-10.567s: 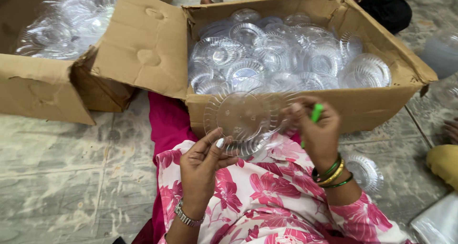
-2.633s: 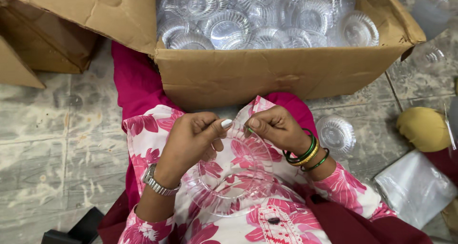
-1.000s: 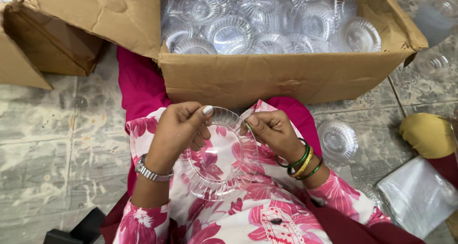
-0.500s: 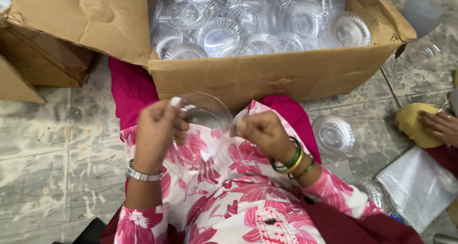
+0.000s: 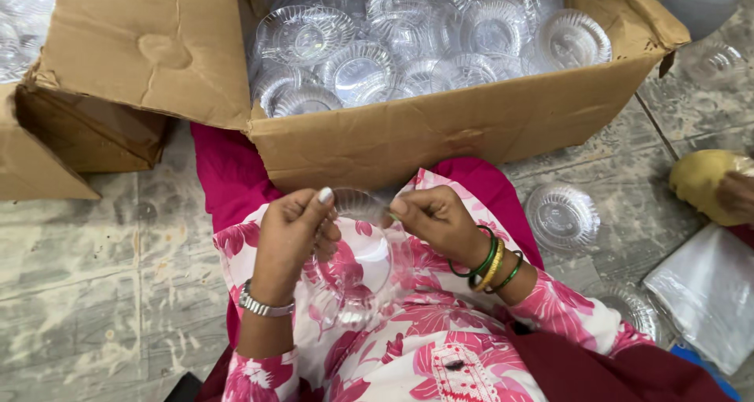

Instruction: The person sits on the floor and repeatedly picks up clear plastic dishes from a cardboard box. They wipe the surface of each dish with a small green tool and place it on the floor. The process is repeated for multiple dishes.

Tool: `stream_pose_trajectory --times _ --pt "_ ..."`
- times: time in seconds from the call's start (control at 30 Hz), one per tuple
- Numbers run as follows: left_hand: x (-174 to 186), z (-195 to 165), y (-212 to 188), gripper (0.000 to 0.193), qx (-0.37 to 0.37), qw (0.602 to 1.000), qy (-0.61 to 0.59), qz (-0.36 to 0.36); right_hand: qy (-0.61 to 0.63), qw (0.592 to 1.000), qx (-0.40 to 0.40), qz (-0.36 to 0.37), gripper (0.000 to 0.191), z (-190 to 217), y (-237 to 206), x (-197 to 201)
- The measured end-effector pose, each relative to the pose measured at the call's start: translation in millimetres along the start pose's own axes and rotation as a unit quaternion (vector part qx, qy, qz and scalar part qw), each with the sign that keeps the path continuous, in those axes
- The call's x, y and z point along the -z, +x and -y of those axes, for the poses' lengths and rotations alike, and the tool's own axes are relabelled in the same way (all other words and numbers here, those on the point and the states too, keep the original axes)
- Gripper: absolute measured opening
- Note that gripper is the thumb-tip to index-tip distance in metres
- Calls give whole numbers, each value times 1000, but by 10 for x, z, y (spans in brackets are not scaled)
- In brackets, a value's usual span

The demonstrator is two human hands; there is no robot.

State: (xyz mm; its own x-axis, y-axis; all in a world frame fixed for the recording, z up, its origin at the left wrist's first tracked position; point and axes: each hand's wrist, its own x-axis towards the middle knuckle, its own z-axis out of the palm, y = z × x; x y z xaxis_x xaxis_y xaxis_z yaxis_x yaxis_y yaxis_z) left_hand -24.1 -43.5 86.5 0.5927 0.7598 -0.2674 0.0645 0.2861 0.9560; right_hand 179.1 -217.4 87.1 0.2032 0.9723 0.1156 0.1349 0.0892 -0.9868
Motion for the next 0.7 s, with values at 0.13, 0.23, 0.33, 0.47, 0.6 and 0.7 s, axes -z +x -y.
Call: stream_pose_trajectory --times 0.13,0.23,0.33,0.47,0.6,0.7 --pt "241 -74 40 32 -41 992 -37 -115 -72 985 116 104 38 134 -270 77" --pt "257 -80 46 29 -99 988 -1 -120 -15 999 37 -21 37 162 -206 65" --pt "48 -18 30 31 -65 992 -61 -90 -85 986 -11 -143 31 154 -61 45" --pt "-220 61 -114 28 -85 995 -56 -12 -90 986 33 -138 18 -48 -73 185" --pt "-237 52 -309 42 -77 995 -36 54 -17 951 10 -310 14 -658 -594 862" --pt "-102 -12 -340 40 -108 993 -39 37 -49 857 40 -511 14 -1266 -1099 1803"
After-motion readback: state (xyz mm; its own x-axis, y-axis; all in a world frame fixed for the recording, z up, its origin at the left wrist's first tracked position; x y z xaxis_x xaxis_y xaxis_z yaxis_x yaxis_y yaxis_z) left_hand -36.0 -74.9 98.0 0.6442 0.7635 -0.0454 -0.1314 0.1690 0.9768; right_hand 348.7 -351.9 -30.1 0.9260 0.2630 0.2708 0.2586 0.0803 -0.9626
